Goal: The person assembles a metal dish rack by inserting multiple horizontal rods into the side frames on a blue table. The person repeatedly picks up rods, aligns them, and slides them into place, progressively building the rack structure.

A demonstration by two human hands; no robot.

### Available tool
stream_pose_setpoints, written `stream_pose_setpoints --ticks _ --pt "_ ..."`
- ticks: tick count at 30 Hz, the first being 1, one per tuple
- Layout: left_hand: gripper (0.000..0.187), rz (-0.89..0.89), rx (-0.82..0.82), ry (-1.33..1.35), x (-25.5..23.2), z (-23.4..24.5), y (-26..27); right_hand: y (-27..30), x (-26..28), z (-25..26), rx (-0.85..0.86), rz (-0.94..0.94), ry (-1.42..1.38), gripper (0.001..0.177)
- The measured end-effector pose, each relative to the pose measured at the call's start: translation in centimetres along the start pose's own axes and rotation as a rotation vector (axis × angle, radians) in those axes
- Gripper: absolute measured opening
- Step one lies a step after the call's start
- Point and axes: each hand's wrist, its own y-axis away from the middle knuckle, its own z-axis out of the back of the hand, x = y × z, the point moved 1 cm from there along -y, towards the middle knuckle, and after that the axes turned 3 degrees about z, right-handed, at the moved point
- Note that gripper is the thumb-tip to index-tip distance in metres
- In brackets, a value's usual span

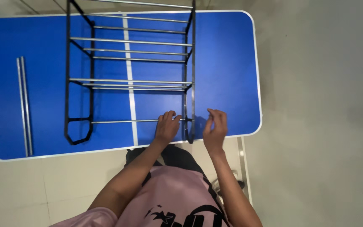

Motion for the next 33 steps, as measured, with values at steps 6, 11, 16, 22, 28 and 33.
stream_pose_setpoints --ticks 6,11,16,22,28,33 --pt "0.021 0.032 0.004 -0.003 -0.4 -1.1 -0.4 2.4 -5.6 -4.0 0.237 0.05 -0.041 0.027" --pt "0.027 -0.025 -0.096 0.027 -0.7 -1.0 -0.7 4.0 -7.5 -7.3 0.443 -0.162 -0.093 0.03" --pt "0.031 -0.079 -0.142 -0.01 -0.7 -0.9 -0.9 4.5 -8.4 -8.4 0.399 -0.146 -0.141 0.023" --pt "0.029 -0.121 -0.048 0.046 0.3 -0.9 -1.0 4.5 -8.9 -8.8 0.462 -0.163 -0.082 0.017" --pt "0.027 -0.183 -0.022 0.089 1.1 -0.2 -1.6 3.7 -7.9 -9.0 0.508 -0.164 -0.033 0.014" --pt "0.011 -0.173 0.003 0.087 1.6 -0.6 -2.1 3.3 -7.1 -8.8 0.492 -0.167 -0.086 0.012"
